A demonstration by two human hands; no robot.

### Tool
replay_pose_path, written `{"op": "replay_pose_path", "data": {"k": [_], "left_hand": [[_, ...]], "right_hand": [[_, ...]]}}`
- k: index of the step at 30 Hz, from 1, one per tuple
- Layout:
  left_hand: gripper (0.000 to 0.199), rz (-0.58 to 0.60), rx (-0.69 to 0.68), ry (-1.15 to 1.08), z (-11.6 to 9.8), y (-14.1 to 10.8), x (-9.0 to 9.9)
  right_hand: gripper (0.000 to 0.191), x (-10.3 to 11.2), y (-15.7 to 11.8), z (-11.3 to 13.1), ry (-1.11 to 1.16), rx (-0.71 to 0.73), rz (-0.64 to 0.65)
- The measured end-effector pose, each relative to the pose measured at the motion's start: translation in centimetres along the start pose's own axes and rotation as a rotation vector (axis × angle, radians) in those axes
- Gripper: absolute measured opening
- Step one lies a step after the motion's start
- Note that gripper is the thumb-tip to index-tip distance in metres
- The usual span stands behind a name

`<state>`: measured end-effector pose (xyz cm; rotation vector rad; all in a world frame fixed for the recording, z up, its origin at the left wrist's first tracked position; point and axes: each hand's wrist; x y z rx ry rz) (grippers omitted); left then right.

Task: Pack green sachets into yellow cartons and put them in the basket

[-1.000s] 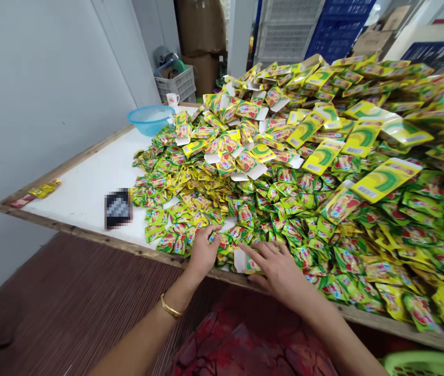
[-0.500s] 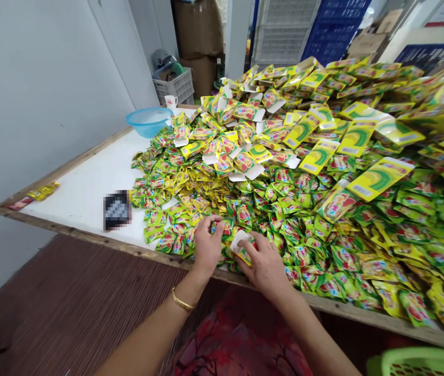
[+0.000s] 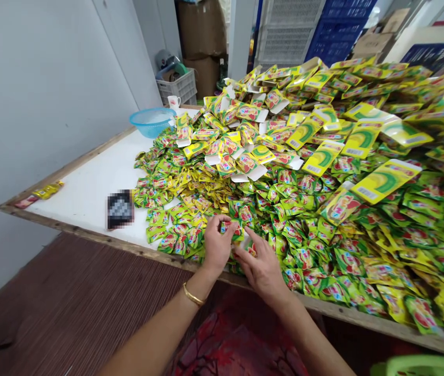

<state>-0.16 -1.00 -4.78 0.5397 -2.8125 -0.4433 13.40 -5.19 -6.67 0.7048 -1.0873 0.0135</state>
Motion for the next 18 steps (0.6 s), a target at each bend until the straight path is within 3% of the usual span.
{"op": "replay_pose_path", "data": {"k": [6, 11, 15, 18], "left_hand": [[0.012, 0.087, -0.081, 0.091, -0.3, -0.7, -0.2], [0.039, 0.151, -0.042, 0.12, -0.1, -0.8, 0.4], [0.023, 0.218, -0.072, 0.175, -0.6, -0.1, 0.5], [0.015, 0.197, -0.113, 0.175, -1.2, 0.1, 0.0]], "right_hand": [[0.015, -0.1, -0.2, 0.2, 0.071, -0.059, -0.072], [0.041, -0.4, -0.2, 0.0, 0.185, -0.114, -0.106], [0.054, -0.6, -0.3, 0.0, 0.149, -0.174, -0.103], [0.057, -0.8, -0.4, 0.0, 0.117, -0.184, -0.081]]}}
Point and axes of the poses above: each hand's wrist, its own y-axis towards the middle knuckle, its own x-axis out of the back of the hand, z = x × y, and after that the axes turned 7 degrees about -x, right-handed
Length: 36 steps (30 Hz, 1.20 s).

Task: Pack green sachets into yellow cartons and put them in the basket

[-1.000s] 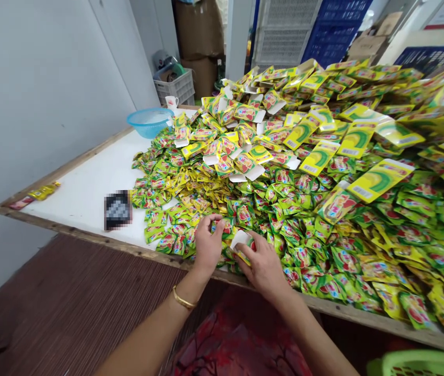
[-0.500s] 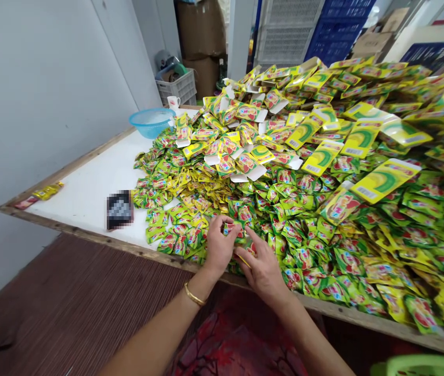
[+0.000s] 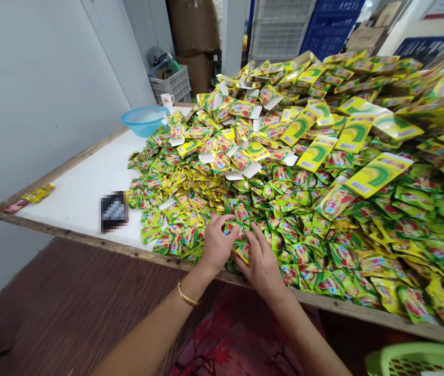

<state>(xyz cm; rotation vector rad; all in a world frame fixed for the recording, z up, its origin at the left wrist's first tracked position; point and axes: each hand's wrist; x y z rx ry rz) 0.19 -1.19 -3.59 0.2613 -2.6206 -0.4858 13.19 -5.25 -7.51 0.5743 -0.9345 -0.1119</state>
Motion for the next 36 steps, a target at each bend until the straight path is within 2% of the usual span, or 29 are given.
{"op": "replay_pose_path", "data": {"k": [4, 10, 13, 17, 19, 21, 25, 27, 36], "left_hand": [[0.018, -0.024, -0.032, -0.033, -0.4, -0.1, -0.5], [0.013, 0.187, 0.052, -0.132, 0.2, 0.1, 0.5], [0.013, 0.22, 0.053, -0.121, 0.3, 0.4, 1.0], [0.012, 0.184, -0.101, -0.071, -0.1, 0.4, 0.9], [0.012, 0.207, -0.174, -0.071, -0.4, 0.3, 1.1], [0.012, 0.268, -0.176, -0.097, -0.7, 0.3, 1.5], [0.011, 0.408, -0.015, -0.127, -0.9, 0.6, 2.4], [0.009, 0.449, 0.019, -0.114, -0.9, 0.9, 2.8], [0.011, 0.627, -0.082, -0.15, -1.3, 1.7, 3.5]], "right_hand": [[0.063, -0.1, -0.1, 0.0, -0.011, 0.003, -0.031], [0.067, 0.1, 0.0, 0.1, -0.028, 0.016, -0.008], [0.067, 0.1, 0.0, 0.1, -0.026, 0.032, 0.004], [0.067, 0.0, 0.0, 0.0, -0.01, 0.031, 0.005], [0.068, -0.1, 0.0, -0.1, -0.003, 0.034, -0.011], [0.069, -0.1, 0.0, -0.1, 0.005, 0.042, -0.03], [0.072, -0.1, -0.1, -0.1, 0.026, 0.039, -0.015], [0.072, 0.0, -0.1, 0.0, 0.039, 0.035, 0.0], [0.072, 0.2, -0.2, 0.0, 0.038, 0.092, -0.008]]}}
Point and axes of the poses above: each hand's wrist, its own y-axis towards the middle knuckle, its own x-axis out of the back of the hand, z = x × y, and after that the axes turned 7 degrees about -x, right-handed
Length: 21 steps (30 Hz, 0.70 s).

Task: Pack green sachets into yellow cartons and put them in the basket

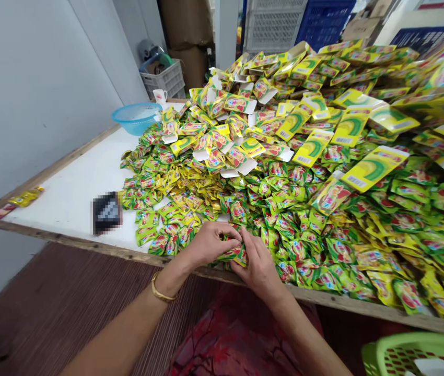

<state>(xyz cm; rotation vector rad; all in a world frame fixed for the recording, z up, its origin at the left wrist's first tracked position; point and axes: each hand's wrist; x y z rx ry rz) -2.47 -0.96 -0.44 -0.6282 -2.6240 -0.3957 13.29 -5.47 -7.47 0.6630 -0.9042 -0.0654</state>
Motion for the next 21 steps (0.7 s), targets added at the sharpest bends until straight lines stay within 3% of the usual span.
{"op": "replay_pose_path", "data": {"k": [4, 9, 15, 19, 21], "left_hand": [[0.014, 0.084, -0.008, 0.036, -0.3, 0.7, 0.3], [0.017, 0.153, 0.079, 0.059, -0.6, 1.2, 0.5], [0.013, 0.012, 0.168, 0.26, -0.8, 1.0, -1.1], [0.016, -0.111, 0.125, 0.163, -0.6, 1.1, -2.0], [0.013, -0.088, 0.087, 0.037, -0.4, 1.1, -1.7]], "right_hand": [[0.072, 0.0, 0.1, 0.0, -0.042, 0.034, -0.017], [0.075, -0.1, 0.0, 0.1, -0.05, 0.044, -0.005], [0.074, -0.2, 0.0, 0.1, -0.063, 0.049, 0.002], [0.074, -0.3, 0.0, 0.0, -0.048, 0.027, -0.012], [0.074, -0.2, -0.1, -0.1, -0.04, 0.018, -0.025]]}}
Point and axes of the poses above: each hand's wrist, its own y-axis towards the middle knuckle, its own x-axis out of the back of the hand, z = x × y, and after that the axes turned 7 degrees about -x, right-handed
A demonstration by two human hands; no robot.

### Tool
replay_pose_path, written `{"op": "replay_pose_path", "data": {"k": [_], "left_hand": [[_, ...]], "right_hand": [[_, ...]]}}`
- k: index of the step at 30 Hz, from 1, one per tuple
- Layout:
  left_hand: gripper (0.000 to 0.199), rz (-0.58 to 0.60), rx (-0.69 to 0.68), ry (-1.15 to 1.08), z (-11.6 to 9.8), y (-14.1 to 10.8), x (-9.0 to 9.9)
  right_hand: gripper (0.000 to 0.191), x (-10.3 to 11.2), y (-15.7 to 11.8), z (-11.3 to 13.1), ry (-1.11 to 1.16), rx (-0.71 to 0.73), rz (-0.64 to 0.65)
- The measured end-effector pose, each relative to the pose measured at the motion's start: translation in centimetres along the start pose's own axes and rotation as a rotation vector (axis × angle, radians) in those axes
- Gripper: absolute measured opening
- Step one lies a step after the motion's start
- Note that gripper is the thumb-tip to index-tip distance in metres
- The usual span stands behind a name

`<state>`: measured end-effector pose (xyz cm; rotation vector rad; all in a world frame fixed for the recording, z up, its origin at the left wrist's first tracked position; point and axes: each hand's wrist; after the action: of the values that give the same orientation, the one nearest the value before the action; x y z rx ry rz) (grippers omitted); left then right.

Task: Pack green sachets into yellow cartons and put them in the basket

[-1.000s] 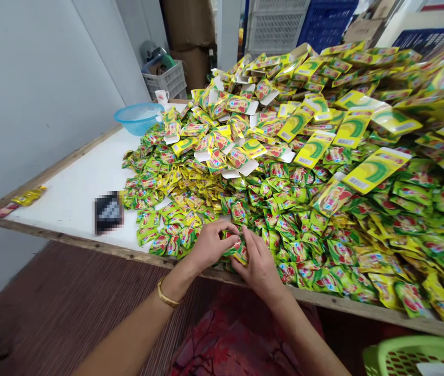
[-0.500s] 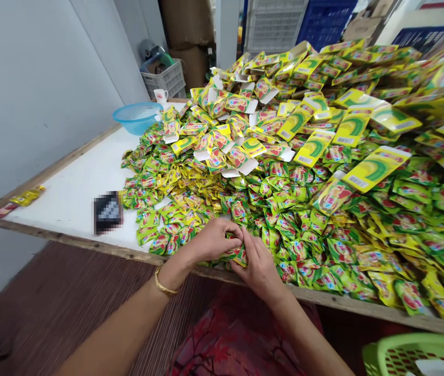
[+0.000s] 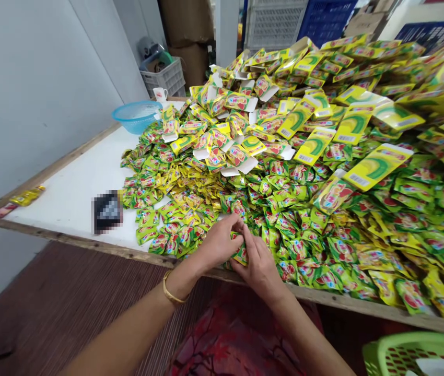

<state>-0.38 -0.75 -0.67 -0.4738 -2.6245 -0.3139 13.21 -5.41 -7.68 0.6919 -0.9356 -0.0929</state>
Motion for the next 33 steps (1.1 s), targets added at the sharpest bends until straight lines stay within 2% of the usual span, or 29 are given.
{"op": "replay_pose_path", "data": {"k": [2, 4, 7, 11, 15, 18, 20, 25, 29, 33], "left_hand": [[0.008, 0.068, 0.008, -0.127, 0.1, -0.1, 0.8], [0.015, 0.117, 0.051, -0.179, 0.1, -0.3, 1.9], [0.018, 0.118, 0.104, -0.067, -0.1, -0.8, 2.7], [0.012, 0.14, 0.085, 0.068, -0.5, -0.5, 1.8], [0.016, 0.215, 0.086, -0.055, -0.7, 0.0, 1.4], [0.028, 0.175, 0.138, -0.139, -0.7, -0.3, 1.8], [0.025, 0.126, 0.159, -0.085, -0.7, -0.5, 1.8], [0.013, 0.107, 0.101, 0.153, -1.0, -0.3, 0.3], [0.021, 0.104, 0.023, 0.118, -1.3, -0.5, -0.1], [0.02, 0.03, 0.019, 0.157, -1.1, -1.2, -0.3]], "right_hand": [[0.074, 0.0, 0.0, 0.0, -0.002, -0.018, -0.005], [0.074, 0.1, 0.0, 0.0, -0.011, -0.034, -0.001], [0.075, 0.1, 0.1, 0.1, -0.03, -0.016, 0.016], [0.076, 0.1, 0.1, 0.1, -0.03, 0.033, 0.026], [0.076, 0.1, 0.0, 0.0, -0.01, -0.034, -0.024], [0.077, 0.1, 0.0, 0.1, -0.023, -0.04, -0.036], [0.077, 0.1, 0.1, 0.1, -0.039, -0.015, -0.033], [0.075, 0.0, 0.2, 0.1, -0.053, 0.009, -0.061], [0.074, 0.1, 0.3, 0.1, -0.048, -0.038, -0.093], [0.076, 0.1, 0.2, 0.1, -0.06, -0.03, -0.088]]}}
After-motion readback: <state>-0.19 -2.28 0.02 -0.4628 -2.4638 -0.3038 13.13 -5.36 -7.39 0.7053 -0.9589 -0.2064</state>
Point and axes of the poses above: each hand's wrist, its own y-axis towards the middle knuckle, its own x-axis out of the back of the hand, z = x × y, and after that the axes turned 7 degrees about -x, right-handed
